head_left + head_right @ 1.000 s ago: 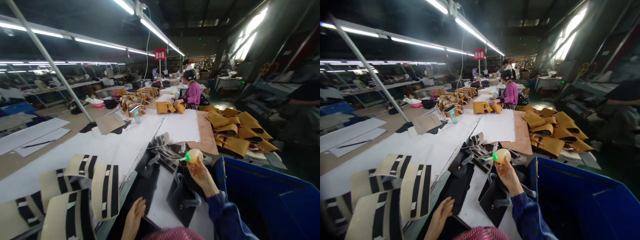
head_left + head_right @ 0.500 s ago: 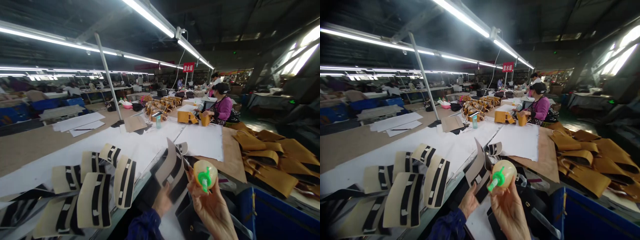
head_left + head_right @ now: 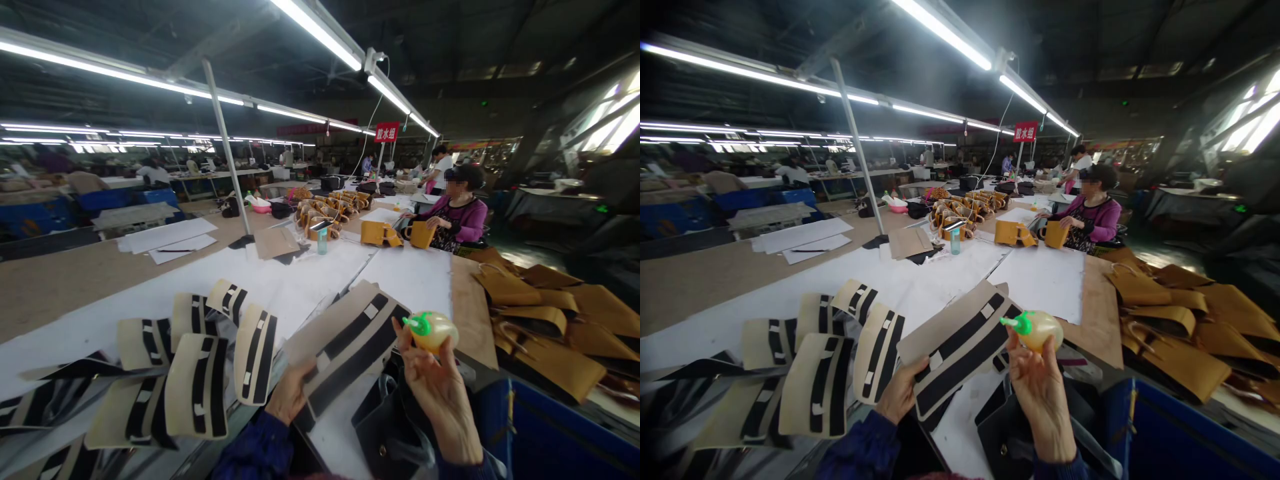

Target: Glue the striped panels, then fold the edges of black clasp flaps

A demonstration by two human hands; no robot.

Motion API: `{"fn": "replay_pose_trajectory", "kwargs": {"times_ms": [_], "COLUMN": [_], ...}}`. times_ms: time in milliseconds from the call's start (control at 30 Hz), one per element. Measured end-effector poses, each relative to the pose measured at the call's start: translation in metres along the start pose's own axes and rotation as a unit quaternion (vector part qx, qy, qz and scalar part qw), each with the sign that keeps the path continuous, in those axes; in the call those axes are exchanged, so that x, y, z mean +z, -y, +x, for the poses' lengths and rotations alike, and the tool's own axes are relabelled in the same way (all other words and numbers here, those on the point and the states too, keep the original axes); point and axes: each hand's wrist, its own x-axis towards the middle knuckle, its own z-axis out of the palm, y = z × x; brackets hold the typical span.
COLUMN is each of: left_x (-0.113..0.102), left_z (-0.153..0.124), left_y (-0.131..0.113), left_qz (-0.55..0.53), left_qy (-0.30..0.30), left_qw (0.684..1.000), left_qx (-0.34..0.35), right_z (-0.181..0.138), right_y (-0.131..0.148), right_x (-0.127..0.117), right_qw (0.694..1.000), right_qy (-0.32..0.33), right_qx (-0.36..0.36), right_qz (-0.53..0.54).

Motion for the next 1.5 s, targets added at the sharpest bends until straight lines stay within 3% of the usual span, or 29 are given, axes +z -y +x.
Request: {"fn": "replay_pose_trajectory", "kwargs": {"times_ms": [133,267,367,500,700,1000,1267,1367,1500], "left_x": [0.016,0.038,0.055,0.074,0.095,0.108,0.110,0.105,0.106], "left_z": [-0.037,-0.061,-0.069,-0.078,-0.093,-0.105,-0.105,-0.103,-0.103], "left_y": [-0.025,-0.035,-0.034,-0.035,-0.042,-0.056,-0.057,-0.056,-0.059], "left_qz": [0.034,0.139,0.175,0.153,0.174,0.181,0.200,0.228,0.280], "left_qy": [-0.008,0.014,0.024,0.036,0.113,0.127,0.138,0.122,0.133], "left_qw": [0.999,0.986,0.975,0.979,0.969,0.966,0.958,0.956,0.931], "left_qx": [0.027,0.095,0.134,0.132,0.134,0.133,0.149,0.138,0.191], "right_z": [0.021,0.015,-0.002,-0.019,-0.024,-0.031,-0.007,-0.008,-0.008], "right_y": [0.010,-0.013,-0.036,-0.053,-0.059,-0.056,-0.053,-0.047,-0.046], "right_x": [-0.007,0.008,0.024,0.035,0.039,0.036,0.007,0.001,-0.002], "right_qw": [0.989,0.967,0.944,0.909,0.893,0.861,0.946,0.944,0.928], "right_qy": [0.022,0.045,0.061,0.094,0.110,0.121,0.084,0.086,0.102], "right_qx": [-0.113,-0.179,-0.204,-0.219,-0.244,-0.265,-0.151,-0.145,-0.181], "right_qz": [-0.094,-0.173,-0.251,-0.341,-0.360,-0.417,-0.273,-0.282,-0.310]}}
